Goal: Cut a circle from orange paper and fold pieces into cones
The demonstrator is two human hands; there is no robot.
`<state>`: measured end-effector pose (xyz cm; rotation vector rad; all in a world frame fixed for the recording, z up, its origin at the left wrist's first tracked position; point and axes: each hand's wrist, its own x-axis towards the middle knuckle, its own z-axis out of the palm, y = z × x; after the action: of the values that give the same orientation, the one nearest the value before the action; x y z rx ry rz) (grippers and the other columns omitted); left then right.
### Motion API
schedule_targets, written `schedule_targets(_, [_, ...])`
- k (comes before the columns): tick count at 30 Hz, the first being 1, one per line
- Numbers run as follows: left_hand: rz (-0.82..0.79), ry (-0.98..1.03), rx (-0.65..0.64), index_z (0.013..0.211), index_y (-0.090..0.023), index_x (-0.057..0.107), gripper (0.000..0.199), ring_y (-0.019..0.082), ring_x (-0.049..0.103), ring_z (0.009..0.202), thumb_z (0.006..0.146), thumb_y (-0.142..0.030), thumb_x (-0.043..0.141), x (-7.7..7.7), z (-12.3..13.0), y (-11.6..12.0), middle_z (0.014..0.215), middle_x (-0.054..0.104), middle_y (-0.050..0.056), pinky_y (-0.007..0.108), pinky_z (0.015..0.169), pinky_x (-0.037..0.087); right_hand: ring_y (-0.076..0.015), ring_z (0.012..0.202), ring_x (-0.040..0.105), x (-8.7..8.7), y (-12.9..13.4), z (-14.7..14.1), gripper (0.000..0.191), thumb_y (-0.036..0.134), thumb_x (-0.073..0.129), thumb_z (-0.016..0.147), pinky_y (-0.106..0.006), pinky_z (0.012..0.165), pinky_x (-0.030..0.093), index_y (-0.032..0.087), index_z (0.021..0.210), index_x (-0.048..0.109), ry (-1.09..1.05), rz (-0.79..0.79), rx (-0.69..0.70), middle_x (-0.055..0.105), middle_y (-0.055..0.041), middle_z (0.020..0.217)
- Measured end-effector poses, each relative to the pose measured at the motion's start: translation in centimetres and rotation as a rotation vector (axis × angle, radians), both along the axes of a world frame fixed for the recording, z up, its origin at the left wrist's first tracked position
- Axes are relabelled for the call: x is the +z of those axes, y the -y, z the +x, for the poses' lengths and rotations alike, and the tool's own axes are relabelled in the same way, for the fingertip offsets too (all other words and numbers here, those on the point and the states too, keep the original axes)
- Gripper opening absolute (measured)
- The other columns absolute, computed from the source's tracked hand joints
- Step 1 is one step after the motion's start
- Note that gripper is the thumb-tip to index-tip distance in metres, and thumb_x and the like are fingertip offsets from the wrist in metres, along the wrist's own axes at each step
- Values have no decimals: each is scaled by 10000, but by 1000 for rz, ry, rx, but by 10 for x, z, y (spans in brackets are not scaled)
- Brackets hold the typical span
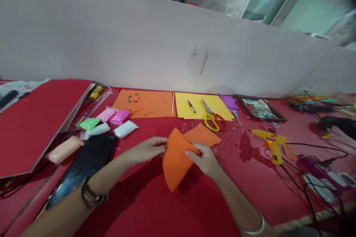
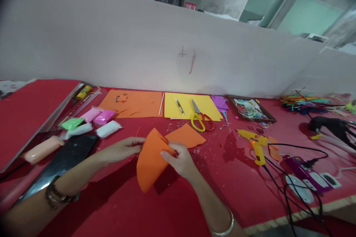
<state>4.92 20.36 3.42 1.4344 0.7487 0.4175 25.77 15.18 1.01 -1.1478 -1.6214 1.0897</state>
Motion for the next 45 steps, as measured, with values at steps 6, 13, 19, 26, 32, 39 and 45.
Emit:
schedule_targets(6, [24, -55, 68, 675, -147, 548, 495, 83, 325, 484, 837, -551, 313, -1, 11, 15, 561, 438, -30, 218, 468, 277, -82, 556, 422, -6, 0, -1, 163, 306, 565, 759, -183, 518, 363, 168, 685, 518, 44, -17, -105, 453, 42, 608])
schedule_targets(13, [48, -59, 18, 859, -129, 602, 382, 151, 515, 673, 794, -486, 483, -12, 19, 22, 755, 588, 25, 231, 580, 388, -131, 714, 555, -3, 5, -6, 197, 274, 547, 778, -231, 659, 446, 201, 955, 499, 26, 59, -81, 587, -5, 787])
schedule_targets(19, [23, -50, -23, 931, -149, 604, 377, 150, 529, 716, 797, -482, 488, -16, 16, 22, 836, 601, 33, 220, 592, 405, -148, 899, 599, 4, 8, -8, 272, 233, 538, 798, -257, 794, 465, 217, 1069, 540, 81, 134, -40, 638, -41, 1010])
schedule_targets(26, [20, -123, 115, 751, -150, 604, 403, 117, 449, 568, 744, -546, 526, -9, 12, 20, 619, 518, -12, 208, 488, 337, -195, 1002, 585, 7, 9, -9, 343, 236, 548, 781, -339, 881, 460, 228, 1121, 583, 135, 191, -54, 629, -58, 1107])
schedule_targets(32, [-252, 199, -4, 871, -159, 614, 509, 123, 486, 568, 860, -552, 292, -12, 13, 18, 698, 586, 27, 253, 572, 392, -186, 912, 625, 4, 7, -6, 288, 255, 555, 768, -307, 810, 504, 197, 1040, 628, -30, 73, -229, 665, -55, 1024])
schedule_targets(39, [-148, 123, 124, 907, -170, 603, 384, 162, 535, 785, 813, -508, 446, -6, 17, 17, 842, 617, 37, 296, 782, 404, -170, 874, 629, 2, 6, -3, 258, 255, 546, 785, -282, 790, 504, 203, 1020, 637, -27, 77, -290, 673, -44, 990])
schedule_targets(45, [123, -40, 185, 762, -171, 566, 362, 146, 489, 729, 840, -487, 406, -5, 14, 18, 763, 561, 13, 263, 716, 399, -186, 952, 610, 1, 5, -5, 253, 219, 532, 794, -300, 845, 481, 210, 1022, 641, 63, 177, -239, 662, -53, 1035])
